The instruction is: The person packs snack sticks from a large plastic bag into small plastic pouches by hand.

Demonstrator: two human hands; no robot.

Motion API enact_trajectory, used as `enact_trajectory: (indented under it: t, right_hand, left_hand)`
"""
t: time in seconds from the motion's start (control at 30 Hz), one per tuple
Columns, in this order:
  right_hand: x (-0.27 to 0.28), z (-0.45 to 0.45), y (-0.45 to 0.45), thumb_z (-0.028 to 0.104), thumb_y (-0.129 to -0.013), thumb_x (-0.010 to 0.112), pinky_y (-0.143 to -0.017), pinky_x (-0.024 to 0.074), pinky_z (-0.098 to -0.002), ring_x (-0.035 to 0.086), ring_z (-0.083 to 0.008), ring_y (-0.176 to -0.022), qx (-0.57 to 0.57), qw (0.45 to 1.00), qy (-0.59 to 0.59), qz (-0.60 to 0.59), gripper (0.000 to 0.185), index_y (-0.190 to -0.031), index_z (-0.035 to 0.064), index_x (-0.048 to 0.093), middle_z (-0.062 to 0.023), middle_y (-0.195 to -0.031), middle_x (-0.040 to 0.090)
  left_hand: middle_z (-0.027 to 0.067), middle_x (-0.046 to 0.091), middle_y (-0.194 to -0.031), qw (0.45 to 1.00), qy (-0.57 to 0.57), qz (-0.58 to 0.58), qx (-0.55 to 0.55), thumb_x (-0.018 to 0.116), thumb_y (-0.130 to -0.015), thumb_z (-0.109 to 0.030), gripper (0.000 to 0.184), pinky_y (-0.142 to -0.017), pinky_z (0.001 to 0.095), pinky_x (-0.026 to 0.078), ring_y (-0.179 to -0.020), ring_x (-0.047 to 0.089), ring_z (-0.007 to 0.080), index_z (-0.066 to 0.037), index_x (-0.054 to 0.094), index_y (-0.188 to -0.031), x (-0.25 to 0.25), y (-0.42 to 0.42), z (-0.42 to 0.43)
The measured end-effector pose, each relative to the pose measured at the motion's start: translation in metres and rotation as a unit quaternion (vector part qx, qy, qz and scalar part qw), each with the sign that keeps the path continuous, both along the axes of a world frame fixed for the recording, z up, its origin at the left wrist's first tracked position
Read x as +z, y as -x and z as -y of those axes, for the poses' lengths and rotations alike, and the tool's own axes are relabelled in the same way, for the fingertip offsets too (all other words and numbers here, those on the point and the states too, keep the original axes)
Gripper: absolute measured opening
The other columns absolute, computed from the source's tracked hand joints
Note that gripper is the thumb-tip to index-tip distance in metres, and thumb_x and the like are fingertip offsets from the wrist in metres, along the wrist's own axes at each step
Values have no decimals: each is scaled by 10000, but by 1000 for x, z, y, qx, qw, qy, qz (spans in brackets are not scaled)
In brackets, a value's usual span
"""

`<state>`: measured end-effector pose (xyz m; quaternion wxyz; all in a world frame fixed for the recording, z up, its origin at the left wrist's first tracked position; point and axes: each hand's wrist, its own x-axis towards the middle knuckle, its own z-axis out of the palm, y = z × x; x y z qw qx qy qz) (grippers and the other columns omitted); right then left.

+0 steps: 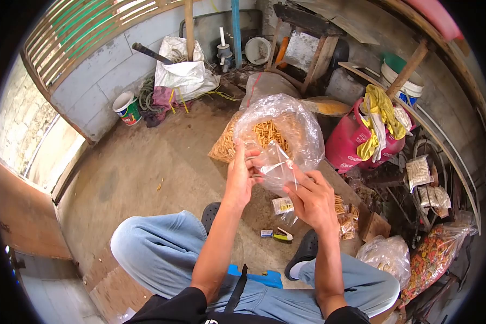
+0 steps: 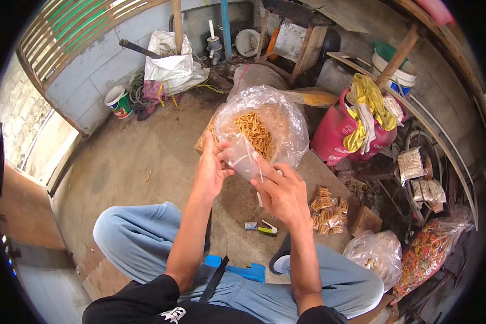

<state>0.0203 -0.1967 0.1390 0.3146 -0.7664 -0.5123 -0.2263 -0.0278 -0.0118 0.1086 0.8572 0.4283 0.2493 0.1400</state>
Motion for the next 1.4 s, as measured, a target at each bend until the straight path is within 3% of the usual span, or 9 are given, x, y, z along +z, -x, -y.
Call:
enact_trajectory:
  t: [0.13,0.3,0.53,0.6,0.7,0.8,0.93,1.1,1.4]
  right_hand:
    - [-9,-5,-5,96,-710,726,-655,502,-338,581,-272,-772,-14,999,18,36,114,-799,33,690,-66,-1120,645]
    - [-17,-11,-2,73,-728,700,-652,494,-326,581,-232,-730,-17,998,57,0,267,-995,61,688,-65,-1169,628]
    - [-41,-18,2,113,-867,609,-527,474,-291,568,-221,-529,-24,990,-6,-138,299,-1160,55,615,-131,-1098,656]
    - [-33,-22,11,201,-942,517,-454,425,-242,576,-170,-492,31,774,-201,-599,359,-1279,80,532,-125,-1086,665]
    - [-27,-21,11,266,-974,448,-411,388,-215,573,-128,-489,95,623,-254,-734,409,-1316,45,483,-139,-1097,656]
    - [-28,-20,7,284,-956,476,-400,391,-215,551,-127,-452,102,580,-243,-771,471,-1346,22,438,-128,-1061,666]
    - [-31,-28,11,287,-945,498,-409,385,-206,554,-105,-500,57,625,-187,-756,444,-1312,36,494,-110,-993,681]
    - [-82,-36,10,255,-924,520,-532,445,-269,569,-82,-634,11,827,-8,-562,322,-1137,51,647,-98,-817,672]
    - [-91,-39,-7,251,-914,514,-574,468,-288,581,-136,-559,18,780,66,-622,326,-1138,46,632,-95,-777,654]
  left_hand:
    - [113,621,-1089,972,205,100,-63,522,-941,-388,409,-766,287,516,-937,612,166,-32,518,-1143,8,-2,22]
    - [93,622,-1116,973,175,147,22,459,-975,-329,381,-844,294,497,-1001,610,182,-33,500,-1212,-10,-7,34]
    - [111,567,-1203,976,200,86,-9,418,-911,-590,674,-885,340,454,-1066,548,192,-14,456,-1260,-19,-8,24]
    - [125,562,-1203,972,217,86,2,423,-882,-642,732,-902,363,448,-1071,545,213,-4,464,-1238,-24,-8,26]
    - [125,549,-1214,952,277,131,-13,416,-910,-595,655,-917,375,447,-1080,536,218,-20,477,-1218,-25,-11,36]
    - [115,569,-1167,950,251,182,20,477,-941,-442,456,-922,394,459,-1048,550,240,-70,501,-1203,-22,-13,47]
    - [75,588,-1083,941,282,187,31,569,-917,-314,351,-870,345,497,-965,565,204,-54,538,-1151,-50,-24,42]
    - [102,611,-1050,934,333,90,96,567,-918,-217,287,-797,326,543,-933,595,212,9,547,-1094,-74,-29,36]
    - [47,641,-929,924,356,42,131,615,-898,-227,183,-804,296,538,-843,616,160,-69,620,-989,-131,-35,21]
